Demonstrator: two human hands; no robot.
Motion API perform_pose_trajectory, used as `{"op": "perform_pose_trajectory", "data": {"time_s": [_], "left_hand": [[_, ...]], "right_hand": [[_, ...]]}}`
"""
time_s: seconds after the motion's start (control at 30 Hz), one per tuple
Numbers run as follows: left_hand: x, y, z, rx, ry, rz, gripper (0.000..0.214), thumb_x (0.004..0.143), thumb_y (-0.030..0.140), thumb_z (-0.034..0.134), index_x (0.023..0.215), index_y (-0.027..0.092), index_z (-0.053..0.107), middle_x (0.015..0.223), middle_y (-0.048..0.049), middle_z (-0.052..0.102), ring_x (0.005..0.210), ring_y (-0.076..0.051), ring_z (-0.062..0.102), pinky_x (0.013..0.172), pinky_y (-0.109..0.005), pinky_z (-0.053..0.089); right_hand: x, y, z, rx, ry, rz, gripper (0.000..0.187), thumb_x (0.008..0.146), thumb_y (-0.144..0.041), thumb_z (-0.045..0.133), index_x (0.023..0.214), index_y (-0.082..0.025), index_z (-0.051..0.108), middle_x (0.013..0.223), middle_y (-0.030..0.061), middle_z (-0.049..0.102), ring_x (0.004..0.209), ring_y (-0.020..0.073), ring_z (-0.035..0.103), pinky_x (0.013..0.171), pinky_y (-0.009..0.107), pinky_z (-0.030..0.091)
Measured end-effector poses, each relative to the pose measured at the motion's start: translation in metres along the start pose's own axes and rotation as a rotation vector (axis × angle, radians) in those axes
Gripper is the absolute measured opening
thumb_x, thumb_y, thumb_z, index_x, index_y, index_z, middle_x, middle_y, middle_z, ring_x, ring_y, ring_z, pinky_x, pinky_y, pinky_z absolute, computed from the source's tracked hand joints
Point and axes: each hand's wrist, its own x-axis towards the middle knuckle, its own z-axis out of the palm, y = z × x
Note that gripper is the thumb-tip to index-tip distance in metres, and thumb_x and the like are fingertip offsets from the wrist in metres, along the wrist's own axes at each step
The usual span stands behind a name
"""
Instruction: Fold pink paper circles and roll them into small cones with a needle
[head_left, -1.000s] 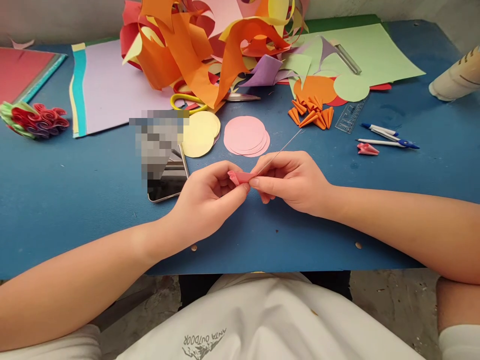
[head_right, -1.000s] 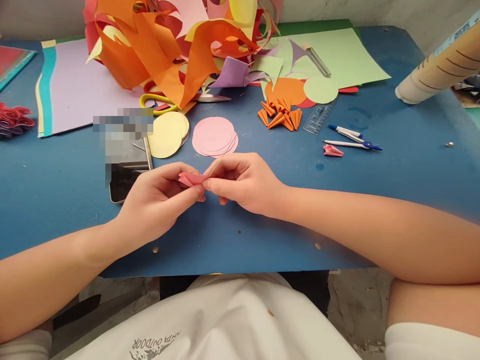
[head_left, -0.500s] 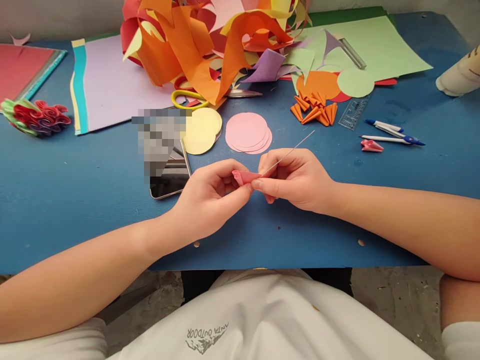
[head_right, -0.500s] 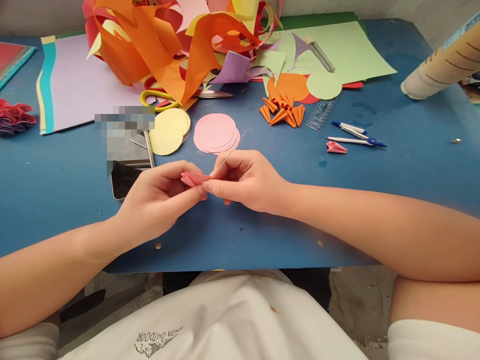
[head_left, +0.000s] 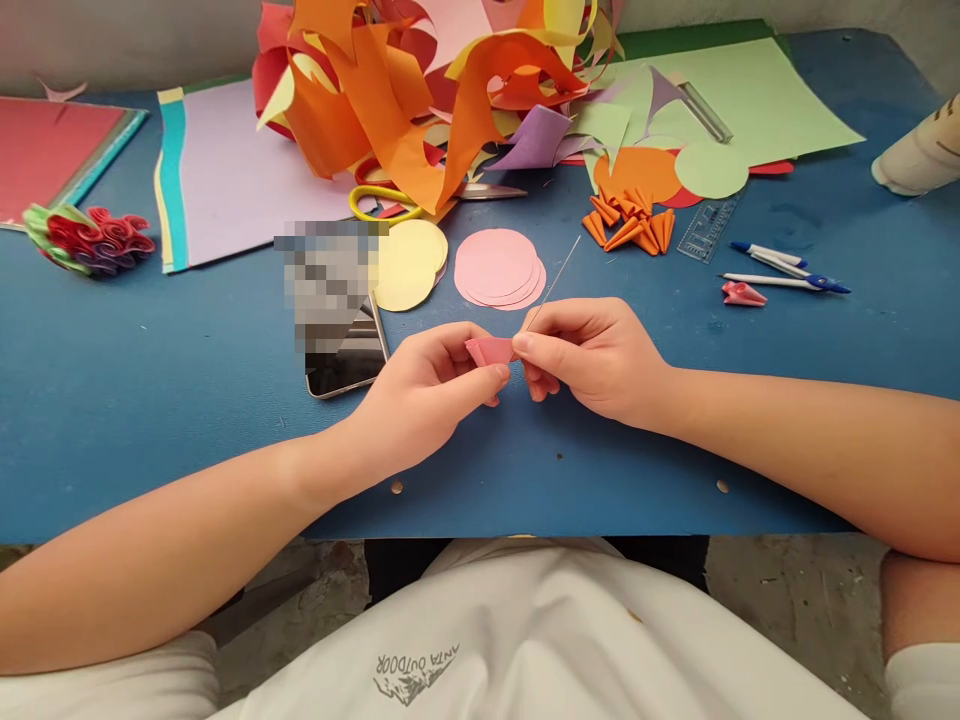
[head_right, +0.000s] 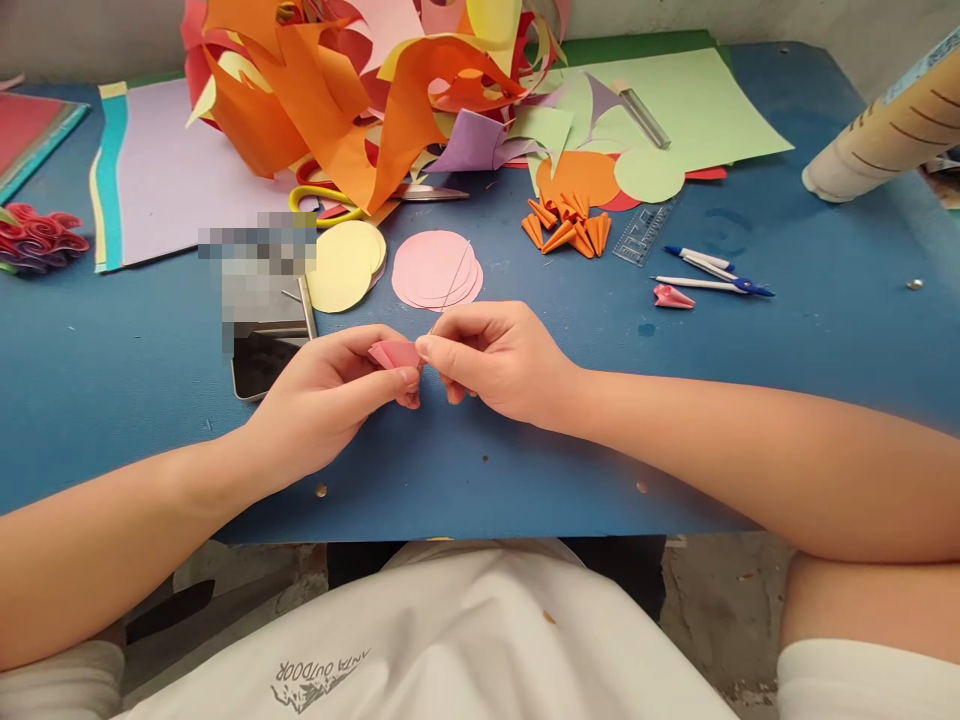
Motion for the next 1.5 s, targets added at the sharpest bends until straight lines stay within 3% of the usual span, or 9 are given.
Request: {"op": "perform_pose_trajectory", "data": {"time_s": [0.27,0.43,0.63,1.13,1.5], "left_hand": [[0.0,-0.002,-0.003,-0.01,-0.009,0.039,0.021,0.092,0.021,0.073,0.072,0.017,0.067,0.072,0.0013,0.066,0.071,-0.01,0.059,0.067,-0.021,0.049],[-0.001,-0.004,-0.002,0.043,0.046,0.09,0.022,0.09,0.022,0.075,0.071,0.018,0.064,0.071,0.0012,0.063,0.068,-0.011,0.058,0.059,-0.023,0.043],[-0.001,-0.003,-0.001,0.085,0.08,0.076,0.012,0.085,0.02,0.076,0.076,0.018,0.069,0.071,0.0002,0.064,0.066,-0.012,0.058,0.056,-0.024,0.039],[0.0,0.003,-0.001,0.088,-0.001,0.003,0.013,0.081,0.02,0.078,0.073,0.018,0.067,0.065,0.003,0.058,0.063,-0.011,0.056,0.055,-0.023,0.041],[-0.008,-0.002,0.003,0.524,0.141,0.402,0.009,0.085,0.015,0.068,0.078,0.021,0.066,0.069,0.0008,0.063,0.064,-0.013,0.055,0.059,-0.028,0.046]], "right_hand": [[0.0,0.004,0.0,0.071,0.003,-0.057,0.017,0.081,-0.025,0.086,0.079,-0.014,0.073,0.067,-0.0023,0.066,0.056,0.0076,0.059,0.052,0.02,0.049],[0.0,0.007,0.001,0.122,-0.003,-0.084,0.019,0.074,-0.017,0.091,0.082,-0.013,0.075,0.071,-0.0009,0.07,0.06,0.0083,0.061,0.054,0.02,0.052],[0.002,0.01,0.0,0.136,-0.022,-0.096,0.011,0.08,-0.017,0.087,0.084,-0.014,0.077,0.069,-0.0007,0.07,0.058,0.008,0.059,0.052,0.02,0.049],[0.002,0.007,-0.001,0.189,-0.014,-0.023,0.025,0.068,-0.021,0.095,0.071,-0.014,0.072,0.066,-0.0015,0.068,0.053,0.0072,0.055,0.046,0.02,0.044],[0.003,0.011,-0.002,0.171,-0.016,-0.072,0.03,0.069,-0.02,0.094,0.067,-0.015,0.065,0.063,-0.0039,0.061,0.057,0.0066,0.05,0.052,0.02,0.04]]}}
